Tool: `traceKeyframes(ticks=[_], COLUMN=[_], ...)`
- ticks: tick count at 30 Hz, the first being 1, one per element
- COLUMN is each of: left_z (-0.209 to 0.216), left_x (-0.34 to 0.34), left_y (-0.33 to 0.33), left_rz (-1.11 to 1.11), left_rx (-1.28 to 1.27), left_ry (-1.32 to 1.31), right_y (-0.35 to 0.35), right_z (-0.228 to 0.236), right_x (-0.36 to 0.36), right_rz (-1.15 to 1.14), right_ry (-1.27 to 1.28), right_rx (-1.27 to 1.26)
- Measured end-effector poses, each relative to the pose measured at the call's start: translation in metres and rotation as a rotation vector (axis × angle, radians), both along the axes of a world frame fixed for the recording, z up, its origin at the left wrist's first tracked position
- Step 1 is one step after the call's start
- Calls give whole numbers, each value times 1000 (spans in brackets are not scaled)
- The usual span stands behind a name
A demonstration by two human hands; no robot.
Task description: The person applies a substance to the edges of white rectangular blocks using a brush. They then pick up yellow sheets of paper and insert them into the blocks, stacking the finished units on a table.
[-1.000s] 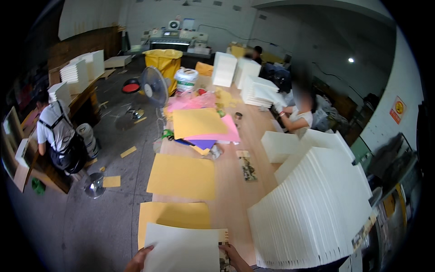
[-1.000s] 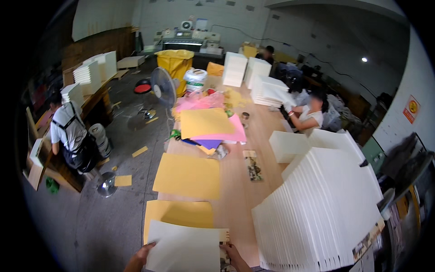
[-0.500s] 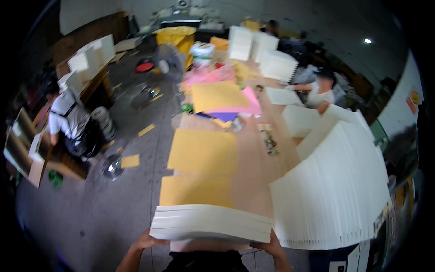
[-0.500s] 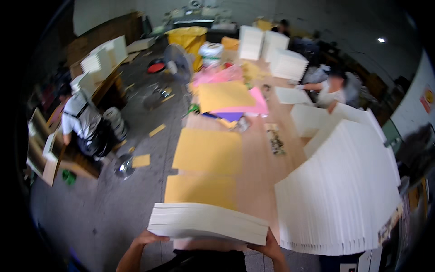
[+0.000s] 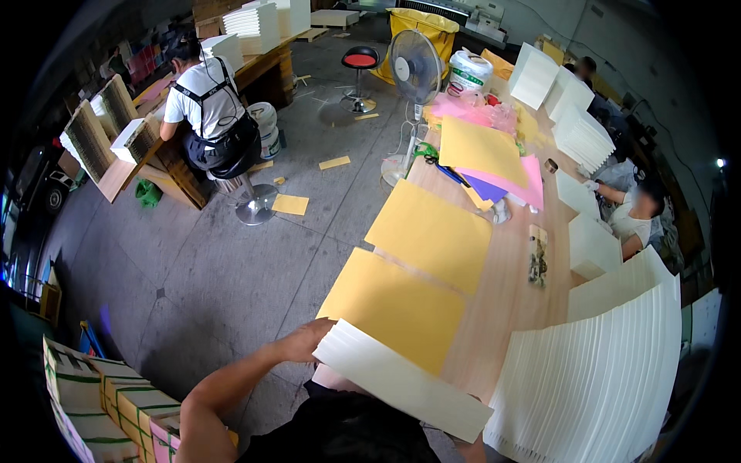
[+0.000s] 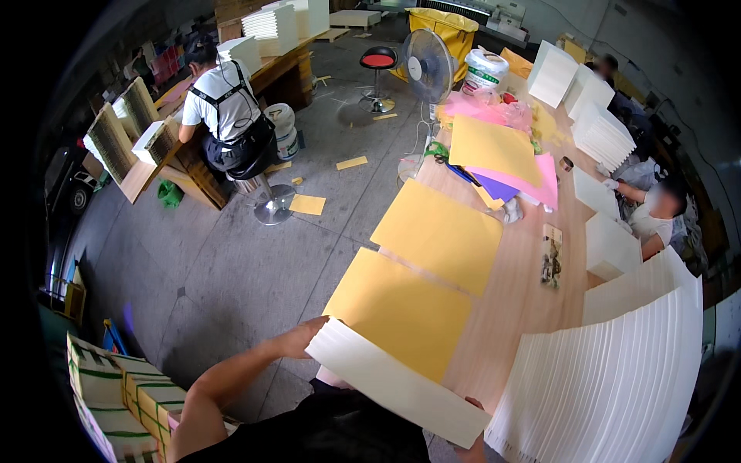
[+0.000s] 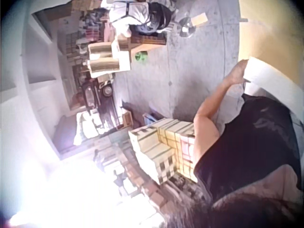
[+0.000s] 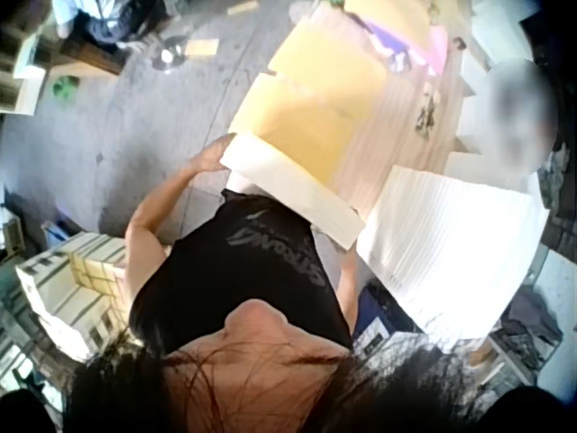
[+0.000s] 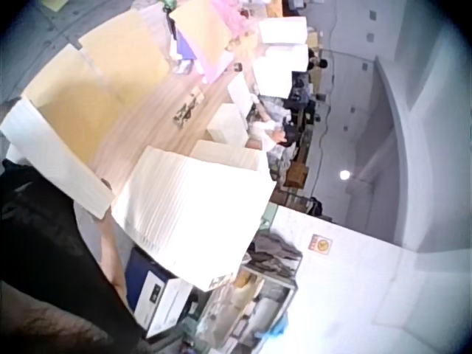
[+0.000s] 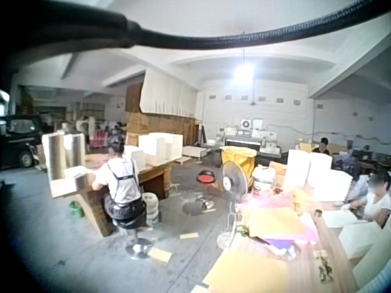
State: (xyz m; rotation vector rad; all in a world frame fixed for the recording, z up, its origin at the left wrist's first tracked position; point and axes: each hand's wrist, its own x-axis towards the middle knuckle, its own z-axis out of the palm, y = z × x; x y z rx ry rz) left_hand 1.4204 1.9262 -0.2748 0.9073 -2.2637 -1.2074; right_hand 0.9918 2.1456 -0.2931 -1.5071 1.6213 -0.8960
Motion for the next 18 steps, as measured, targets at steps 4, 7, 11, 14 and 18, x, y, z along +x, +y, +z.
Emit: traceKeyframes(ticks=[4, 7, 11, 14, 18], left_z=[7, -41, -12, -30, -41], left_x=[0, 12, -2, 23, -9], left_y=[18, 49, 39, 31, 26], left_rz=[60, 379, 554, 158, 396], left_rx=[295, 871, 1256, 838, 853], left_ry=[76, 283, 426, 187, 627], right_y=[13, 4, 25, 31, 9], right_z=[2, 38, 13, 14, 11], right_x=[5, 22, -4, -29, -24], right_rz=[-191, -226, -53, -86, -512], right_ry=[-490, -584, -313, -83, -502], right_rx=[204, 214, 64, 188, 206])
